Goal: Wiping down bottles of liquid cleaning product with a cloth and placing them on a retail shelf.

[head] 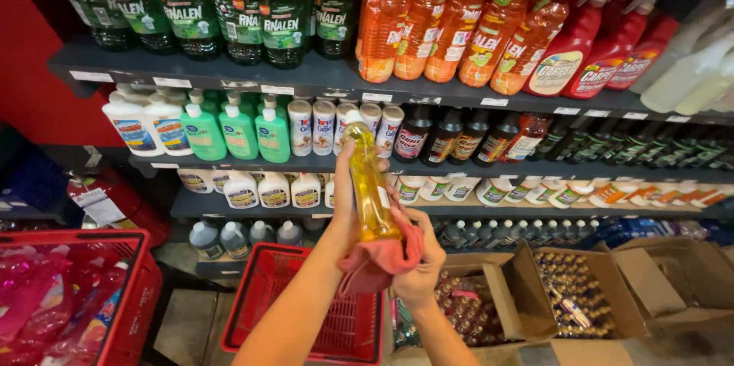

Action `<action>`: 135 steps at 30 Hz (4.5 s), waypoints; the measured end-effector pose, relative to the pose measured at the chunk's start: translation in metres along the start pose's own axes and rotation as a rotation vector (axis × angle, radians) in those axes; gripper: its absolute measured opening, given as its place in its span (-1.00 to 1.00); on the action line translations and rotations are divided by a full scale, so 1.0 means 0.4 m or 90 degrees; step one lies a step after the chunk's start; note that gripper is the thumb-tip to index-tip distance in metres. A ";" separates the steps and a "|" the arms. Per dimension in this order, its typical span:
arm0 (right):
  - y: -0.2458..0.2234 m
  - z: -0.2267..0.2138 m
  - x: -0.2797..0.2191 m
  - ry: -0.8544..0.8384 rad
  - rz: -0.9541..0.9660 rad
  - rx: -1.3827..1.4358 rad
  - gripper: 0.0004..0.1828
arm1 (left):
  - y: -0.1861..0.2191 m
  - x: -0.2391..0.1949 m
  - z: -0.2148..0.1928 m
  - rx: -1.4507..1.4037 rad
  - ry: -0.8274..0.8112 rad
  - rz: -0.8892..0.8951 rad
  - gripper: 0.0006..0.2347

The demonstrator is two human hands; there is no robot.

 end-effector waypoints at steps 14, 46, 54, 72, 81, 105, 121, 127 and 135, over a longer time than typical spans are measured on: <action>0.082 0.102 0.048 0.064 0.210 -0.059 -0.26 | 0.162 0.014 -0.050 0.466 0.249 0.334 -0.64; 0.049 0.137 0.940 0.053 -0.097 -0.102 -0.28 | 0.670 0.484 0.462 0.965 -0.052 0.750 -0.74; 0.157 0.142 1.127 0.106 -0.099 -0.084 -0.25 | 0.767 0.613 0.508 0.935 0.019 0.668 -0.71; 0.163 0.161 1.123 0.208 -0.009 -0.221 -0.56 | 0.803 0.654 0.469 1.115 0.131 0.602 -0.60; 0.149 0.162 1.115 0.214 0.024 -0.236 -0.63 | 0.784 0.617 0.472 1.155 0.105 0.602 -0.67; 0.167 0.134 1.161 0.161 0.037 -0.332 -0.78 | 0.783 0.680 0.470 1.165 0.166 0.567 -0.64; 0.132 0.147 1.163 0.156 0.050 -0.410 -0.85 | 0.796 0.708 0.478 1.271 0.149 0.538 -0.64; 0.138 0.142 1.173 0.132 0.047 -0.428 -0.85 | 0.799 0.727 0.473 1.290 0.159 0.535 -0.63; 0.143 0.141 1.173 0.121 0.043 -0.462 -0.85 | 0.788 0.666 0.421 1.158 0.176 0.518 -0.60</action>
Point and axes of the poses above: each hand's wrist, its own x-axis towards the middle knuckle, its own z-axis out of the palm, y = z × x, the point moved 4 cm from there along x, towards the middle knuckle, and after that the axes turned 10 degrees about x, right-handed, at the moved point
